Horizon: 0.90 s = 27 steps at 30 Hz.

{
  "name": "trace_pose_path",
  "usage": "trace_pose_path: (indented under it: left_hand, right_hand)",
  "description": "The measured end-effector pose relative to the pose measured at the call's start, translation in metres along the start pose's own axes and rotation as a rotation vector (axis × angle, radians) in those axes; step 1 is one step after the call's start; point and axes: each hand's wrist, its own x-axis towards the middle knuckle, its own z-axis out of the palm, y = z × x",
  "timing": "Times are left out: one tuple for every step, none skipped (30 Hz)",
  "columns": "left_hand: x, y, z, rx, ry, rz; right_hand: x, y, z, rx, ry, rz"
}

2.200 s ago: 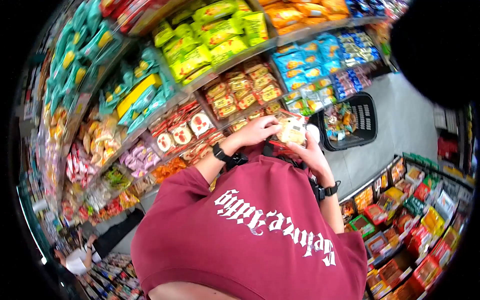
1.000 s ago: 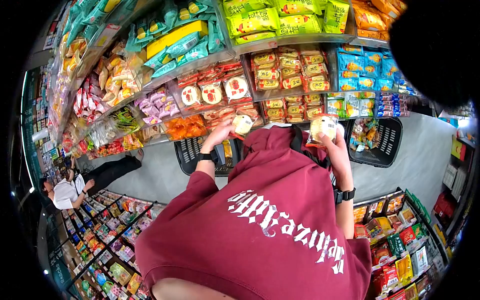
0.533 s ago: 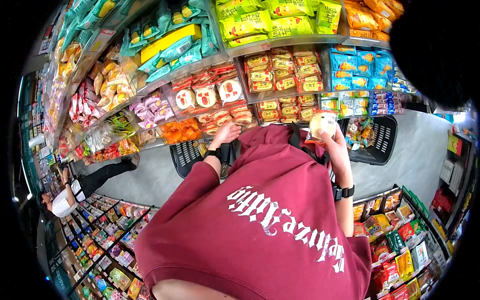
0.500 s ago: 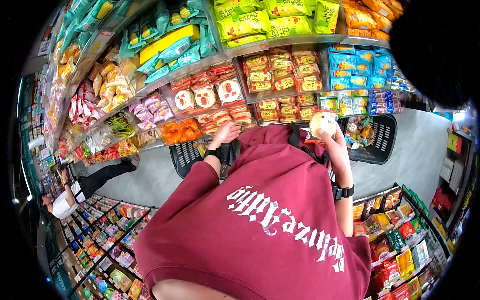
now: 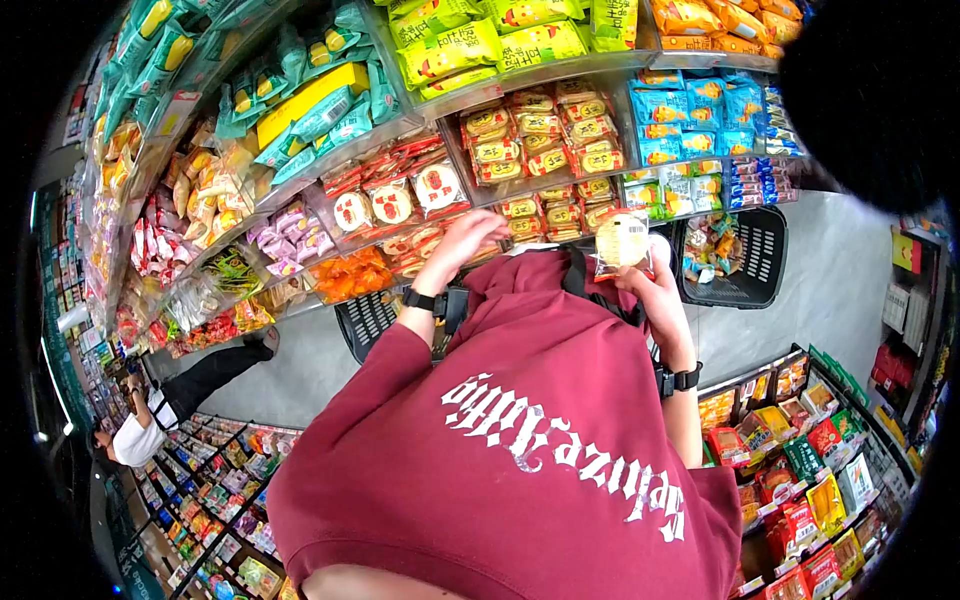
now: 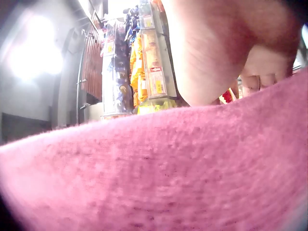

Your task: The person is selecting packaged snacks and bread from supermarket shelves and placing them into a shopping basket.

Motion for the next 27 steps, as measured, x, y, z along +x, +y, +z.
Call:
trace_pose_path:
  left_hand:
    - [0.005, 0.017, 0.012, 0.086, -0.097, 0.096]
    - [0.008, 0.031, 0.024, 0.174, -0.193, 0.189]
    - [0.009, 0.043, 0.038, 0.176, -0.245, 0.184]
    - [0.011, 0.053, 0.051, 0.18, -0.298, 0.181]
    - [0.009, 0.064, 0.065, 0.203, -0.373, 0.23]
    - [0.008, 0.07, 0.077, 0.227, -0.451, 0.28]
    - [0.014, 0.069, 0.086, 0.419, -0.466, 0.388]
    - [0.02, 0.066, 0.094, 0.59, -0.477, 0.466]
    - [0.021, 0.062, 0.1, 0.525, -0.48, 0.449]
    - [0.022, 0.059, 0.103, 0.462, -0.482, 0.433]
    - [0.026, 0.057, 0.101, 0.467, -0.489, 0.436]
    - [0.025, 0.057, 0.097, 0.455, -0.444, 0.422]
    - [0.025, 0.057, 0.092, 0.443, -0.398, 0.406]
    - [0.021, 0.055, 0.089, 0.175, -0.346, 0.352]
    - [0.025, 0.052, 0.078, 0.22, -0.258, 0.348]
    - [0.026, 0.055, 0.065, 0.265, -0.167, 0.346]
    - [0.022, 0.055, 0.056, 0.152, -0.093, 0.37]
    - [0.014, 0.06, 0.048, 0.037, -0.015, 0.392]
    - [0.008, 0.065, 0.038, -0.01, 0.045, 0.46]
    - [-0.004, 0.068, 0.024, 0.046, 0.129, 0.401]
    - [-0.01, 0.066, 0.012, 0.174, 0.248, 0.443]
    - [-0.015, 0.062, 0.0, 0.301, 0.366, 0.481]
    - [-0.018, 0.054, -0.013, 0.323, 0.448, 0.52]
    - [-0.025, 0.055, -0.021, 0.346, 0.53, 0.56]
    - [-0.042, 0.063, -0.022, 0.218, 0.555, 0.448]
    - [-0.041, 0.055, -0.028, 0.208, 0.671, 0.571]
    - [-0.046, 0.052, -0.031, 0.232, 0.801, 0.55]
  right_hand:
    - [-0.002, -0.003, 0.007, 0.028, 0.026, -0.002]
    - [-0.003, -0.002, 0.008, 0.029, 0.019, -0.001]
    - [-0.003, 0.0, 0.006, -0.025, -0.032, 0.008]
    - [-0.002, 0.002, 0.002, -0.079, -0.081, 0.013]
    - [-0.001, 0.012, -0.003, -0.104, -0.09, 0.02]
    - [-0.001, 0.011, -0.002, -0.103, -0.09, 0.015]
    - [-0.004, 0.008, 0.002, -0.134, -0.098, 0.024]
    - [-0.006, 0.006, 0.005, -0.166, -0.103, 0.034]
    - [-0.008, 0.003, 0.011, -0.12, -0.086, -0.002]
    - [-0.008, 0.005, 0.006, -0.117, -0.079, -0.008]
    - [-0.008, 0.008, -0.002, -0.175, -0.073, 0.024]
    - [-0.009, 0.006, -0.002, -0.233, -0.067, 0.057]
    - [-0.011, 0.005, -0.001, -0.228, -0.061, 0.056]
    - [-0.014, 0.004, 0.001, -0.139, -0.005, 0.013]
    - [-0.017, 0.003, 0.004, -0.051, 0.047, -0.029]
    - [-0.018, 0.004, 0.003, -0.05, 0.047, -0.027]
    - [-0.018, 0.004, 0.0, 0.007, 0.1, -0.016]
    - [-0.017, 0.005, -0.001, 0.063, 0.15, -0.003]
    - [-0.017, 0.003, 0.0, 0.098, 0.167, 0.01]
    - [-0.016, 0.004, 0.001, 0.095, 0.158, 0.016]
    - [-0.014, 0.005, 0.0, 0.106, 0.164, 0.024]
    - [-0.013, 0.006, 0.0, 0.116, 0.17, 0.032]
    - [-0.011, 0.006, 0.0, 0.096, 0.156, 0.037]
    - [-0.009, 0.005, 0.002, 0.092, 0.148, 0.038]
    - [-0.006, 0.004, 0.004, 0.08, 0.138, 0.036]
    - [-0.004, 0.003, 0.005, 0.069, 0.128, 0.035]
    - [-0.003, 0.003, 0.006, 0.065, 0.123, 0.04]
